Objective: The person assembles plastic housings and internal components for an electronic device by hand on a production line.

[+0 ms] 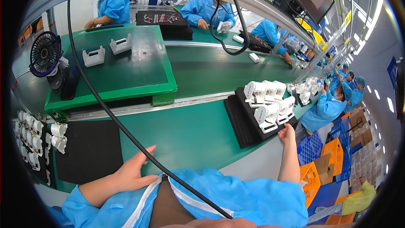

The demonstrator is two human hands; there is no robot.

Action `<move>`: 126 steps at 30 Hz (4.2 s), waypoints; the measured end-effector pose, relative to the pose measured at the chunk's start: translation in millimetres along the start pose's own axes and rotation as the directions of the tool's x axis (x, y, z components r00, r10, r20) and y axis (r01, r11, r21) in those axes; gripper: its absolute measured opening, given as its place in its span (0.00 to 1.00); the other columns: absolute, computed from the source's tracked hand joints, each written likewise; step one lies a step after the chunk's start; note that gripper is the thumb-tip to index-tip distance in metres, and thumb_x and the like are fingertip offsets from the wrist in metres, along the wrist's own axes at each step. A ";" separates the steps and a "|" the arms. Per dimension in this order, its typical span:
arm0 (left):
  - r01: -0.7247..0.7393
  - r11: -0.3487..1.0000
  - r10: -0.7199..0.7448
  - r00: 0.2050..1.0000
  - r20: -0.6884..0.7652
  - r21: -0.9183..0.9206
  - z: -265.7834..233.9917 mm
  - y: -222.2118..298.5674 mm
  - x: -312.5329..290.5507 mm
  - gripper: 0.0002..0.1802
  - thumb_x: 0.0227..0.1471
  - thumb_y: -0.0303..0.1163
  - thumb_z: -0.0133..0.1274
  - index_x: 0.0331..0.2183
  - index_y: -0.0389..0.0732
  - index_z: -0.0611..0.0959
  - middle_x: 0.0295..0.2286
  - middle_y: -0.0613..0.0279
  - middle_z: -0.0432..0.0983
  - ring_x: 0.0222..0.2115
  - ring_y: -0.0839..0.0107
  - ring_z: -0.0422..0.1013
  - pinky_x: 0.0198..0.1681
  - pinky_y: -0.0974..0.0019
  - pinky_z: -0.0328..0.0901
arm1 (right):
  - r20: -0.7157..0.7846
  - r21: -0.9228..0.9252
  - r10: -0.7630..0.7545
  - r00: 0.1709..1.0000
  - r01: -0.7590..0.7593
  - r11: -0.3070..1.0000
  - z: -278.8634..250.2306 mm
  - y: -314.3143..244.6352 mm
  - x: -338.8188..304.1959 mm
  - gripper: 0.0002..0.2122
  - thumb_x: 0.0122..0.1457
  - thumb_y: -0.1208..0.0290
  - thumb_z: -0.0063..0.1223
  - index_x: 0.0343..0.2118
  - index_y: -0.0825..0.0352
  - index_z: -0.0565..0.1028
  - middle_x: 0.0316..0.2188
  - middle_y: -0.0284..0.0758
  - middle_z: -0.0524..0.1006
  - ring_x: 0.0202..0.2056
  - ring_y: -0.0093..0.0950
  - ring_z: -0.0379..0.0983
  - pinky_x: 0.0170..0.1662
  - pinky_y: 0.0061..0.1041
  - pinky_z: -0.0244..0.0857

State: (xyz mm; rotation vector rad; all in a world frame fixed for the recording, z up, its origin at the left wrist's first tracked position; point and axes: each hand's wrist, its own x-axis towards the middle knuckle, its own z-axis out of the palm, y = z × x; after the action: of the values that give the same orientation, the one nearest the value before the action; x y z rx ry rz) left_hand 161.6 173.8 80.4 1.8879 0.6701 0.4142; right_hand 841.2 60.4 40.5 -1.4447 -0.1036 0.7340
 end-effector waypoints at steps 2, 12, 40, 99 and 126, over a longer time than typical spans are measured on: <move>0.022 0.999 -0.024 0.998 -0.051 -0.030 -1.2 -8.8 -4.6 0.48 0.48 0.35 0.61 0.63 0.34 0.53 0.58 0.42 0.58 0.57 0.53 0.62 0.54 0.54 0.64 | 0.050 -0.040 -0.022 0.999 0.024 0.999 -9.3 -1.9 5.7 0.10 0.59 0.68 0.46 0.37 0.70 0.71 0.24 0.37 0.76 0.21 0.30 0.74 0.21 0.26 0.72; 0.042 0.985 -0.063 0.991 -0.120 -0.170 9.8 -17.4 3.5 0.49 0.48 0.28 0.62 0.64 0.40 0.51 0.59 0.47 0.56 0.56 0.58 0.63 0.54 0.57 0.63 | 0.264 0.382 -0.106 0.959 -0.003 0.924 6.3 11.8 10.3 0.21 0.58 0.81 0.41 0.56 0.70 0.63 0.56 0.42 0.69 0.57 0.40 0.66 0.60 0.43 0.61; -0.010 0.998 0.009 1.000 -0.019 -0.056 17.8 2.9 33.1 0.47 0.49 0.31 0.61 0.64 0.38 0.53 0.59 0.45 0.56 0.56 0.57 0.64 0.53 0.58 0.65 | 0.071 0.222 -0.203 0.977 0.183 0.958 32.4 7.8 -1.1 0.14 0.58 0.83 0.43 0.47 0.63 0.67 0.42 0.38 0.74 0.43 0.35 0.75 0.40 0.34 0.76; 0.100 0.921 -0.294 0.812 -0.504 -0.377 16.0 -19.5 -53.1 0.45 0.50 0.22 0.56 0.65 0.42 0.52 0.60 0.47 0.56 0.56 0.62 0.63 0.54 0.61 0.62 | 0.209 0.569 -0.159 0.965 0.013 0.822 416.9 128.2 113.4 0.22 0.59 0.85 0.37 0.55 0.55 0.62 0.47 0.41 0.70 0.39 0.39 0.73 0.34 0.37 0.74; 0.069 0.874 -0.362 0.754 -0.548 -0.482 31.5 -35.9 -65.0 0.40 0.51 0.22 0.56 0.62 0.41 0.59 0.57 0.51 0.61 0.53 0.64 0.66 0.51 0.64 0.65 | 0.015 -0.520 -0.844 0.536 0.725 0.451 454.0 63.8 58.2 0.19 0.48 0.78 0.51 0.46 0.72 0.74 0.45 0.50 0.75 0.50 0.47 0.71 0.57 0.42 0.59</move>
State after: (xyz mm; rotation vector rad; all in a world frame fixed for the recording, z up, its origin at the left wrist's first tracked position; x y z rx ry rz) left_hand 119.0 121.4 36.1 1.1964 1.1260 0.9773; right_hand 640.4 476.6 34.6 -1.6999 -0.7775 -0.3152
